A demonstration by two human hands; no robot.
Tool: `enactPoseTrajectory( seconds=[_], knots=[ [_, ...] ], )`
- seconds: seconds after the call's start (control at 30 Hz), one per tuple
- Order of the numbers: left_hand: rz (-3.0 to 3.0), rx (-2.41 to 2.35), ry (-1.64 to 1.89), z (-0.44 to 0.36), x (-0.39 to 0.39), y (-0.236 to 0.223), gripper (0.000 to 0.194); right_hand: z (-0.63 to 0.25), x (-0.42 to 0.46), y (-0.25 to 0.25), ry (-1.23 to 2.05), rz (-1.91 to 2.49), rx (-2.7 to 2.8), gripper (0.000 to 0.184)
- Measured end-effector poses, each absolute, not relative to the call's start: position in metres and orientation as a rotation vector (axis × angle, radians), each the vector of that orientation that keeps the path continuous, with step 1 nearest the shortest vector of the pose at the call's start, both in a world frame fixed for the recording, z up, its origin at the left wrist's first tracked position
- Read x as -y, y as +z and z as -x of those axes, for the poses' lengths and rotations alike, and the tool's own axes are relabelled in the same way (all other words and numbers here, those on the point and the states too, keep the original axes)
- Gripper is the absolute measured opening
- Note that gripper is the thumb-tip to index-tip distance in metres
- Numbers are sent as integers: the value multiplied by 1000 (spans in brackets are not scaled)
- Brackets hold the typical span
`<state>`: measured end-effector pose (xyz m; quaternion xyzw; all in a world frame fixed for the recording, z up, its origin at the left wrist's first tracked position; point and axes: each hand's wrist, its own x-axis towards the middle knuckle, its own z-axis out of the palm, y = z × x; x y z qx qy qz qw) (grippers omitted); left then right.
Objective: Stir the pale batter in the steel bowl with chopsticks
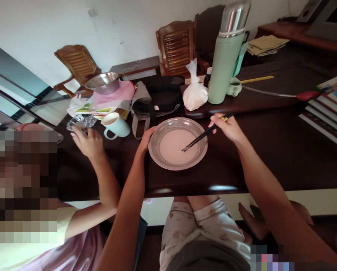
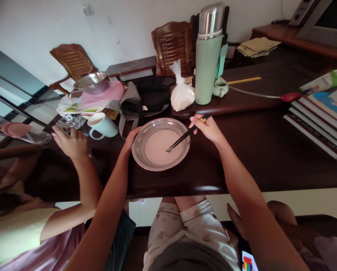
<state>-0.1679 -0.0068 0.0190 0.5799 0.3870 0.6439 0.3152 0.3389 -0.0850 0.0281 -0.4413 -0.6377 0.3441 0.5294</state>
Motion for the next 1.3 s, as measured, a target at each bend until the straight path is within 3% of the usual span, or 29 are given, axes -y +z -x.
enactPoseTrajectory(
  seconds=[0.1,0.27,0.43,0.6,0.8,1.03,1.3],
  knots=[
    [-1527,-1049,1671,165,7,20,49,-333,85,27,897,1013,1615,37],
    [-1520,-1077,1685,165,7,20,50,-341,81,24,747,1071,1499,37],
    [-1363,-812,1614,172,7,19,45,-335,84,24,895,1001,1615,37],
    [-1185,-635,1665,169,9,20,80,-337,81,22,782,1054,1563,35],
    [-1256,-804,1702,173,9,17,72,-334,83,22,889,1020,1590,39],
    [-1148,-567,1695,172,11,19,81,-340,80,21,729,1064,1497,37],
    [-989,-455,1690,165,10,22,78,-331,84,22,885,1018,1619,37]
  ],
)
